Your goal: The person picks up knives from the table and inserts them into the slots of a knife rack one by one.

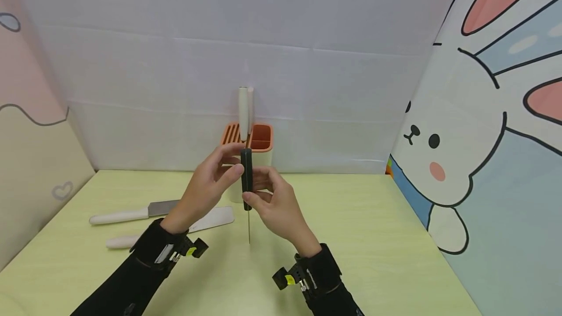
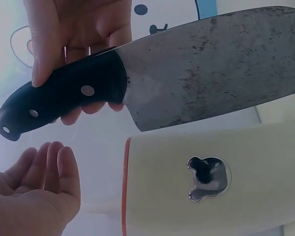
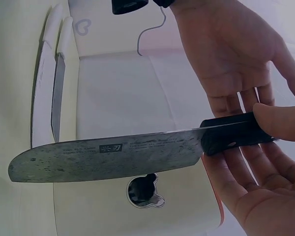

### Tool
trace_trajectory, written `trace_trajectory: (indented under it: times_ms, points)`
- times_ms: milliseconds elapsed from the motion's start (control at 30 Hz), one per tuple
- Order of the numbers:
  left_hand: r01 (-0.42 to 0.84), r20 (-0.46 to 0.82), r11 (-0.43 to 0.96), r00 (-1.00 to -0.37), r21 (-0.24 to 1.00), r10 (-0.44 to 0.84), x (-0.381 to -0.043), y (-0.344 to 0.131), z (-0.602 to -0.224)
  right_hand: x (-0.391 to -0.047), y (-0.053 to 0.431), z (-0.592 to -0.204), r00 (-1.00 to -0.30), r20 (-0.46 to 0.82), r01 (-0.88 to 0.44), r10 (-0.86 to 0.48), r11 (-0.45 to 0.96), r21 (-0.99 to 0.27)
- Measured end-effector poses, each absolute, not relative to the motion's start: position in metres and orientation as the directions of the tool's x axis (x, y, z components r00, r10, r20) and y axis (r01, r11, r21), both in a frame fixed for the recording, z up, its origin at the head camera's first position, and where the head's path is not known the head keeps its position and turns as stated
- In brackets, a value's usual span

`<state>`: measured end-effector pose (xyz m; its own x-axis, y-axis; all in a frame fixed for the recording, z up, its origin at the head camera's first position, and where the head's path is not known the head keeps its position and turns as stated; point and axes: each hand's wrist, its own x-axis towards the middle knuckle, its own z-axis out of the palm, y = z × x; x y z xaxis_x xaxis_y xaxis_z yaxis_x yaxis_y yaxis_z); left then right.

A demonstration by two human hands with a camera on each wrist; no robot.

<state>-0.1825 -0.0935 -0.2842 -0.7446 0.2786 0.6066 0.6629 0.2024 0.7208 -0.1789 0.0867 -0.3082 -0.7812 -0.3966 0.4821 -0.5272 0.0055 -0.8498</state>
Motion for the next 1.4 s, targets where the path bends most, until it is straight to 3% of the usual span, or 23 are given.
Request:
trace_trajectory:
  times_ms: [167,400,1400]
  points:
    - [0.676,0.625,0.214,-0.735,0.706,0.262,-0.184,-0.086,-0.278,-0.179,0.087,-0.308,-0.784,0.48,-0.53,-0.393,0.02,-0.848]
    - [0.684,0.636,0.249,-0.729,0.685,0.254,-0.211,-0.085,-0.299,-0.179,0.088,-0.308,-0.779,0.488,-0.536,-0.394,0.015,-0.844]
    - [0.656,0.614,0.26,-0.755,0.708,0.231,-0.207,-0.081,-0.298,-0.179,0.088,-0.307,-0.79,0.488,-0.537,-0.371,0.034,-0.843]
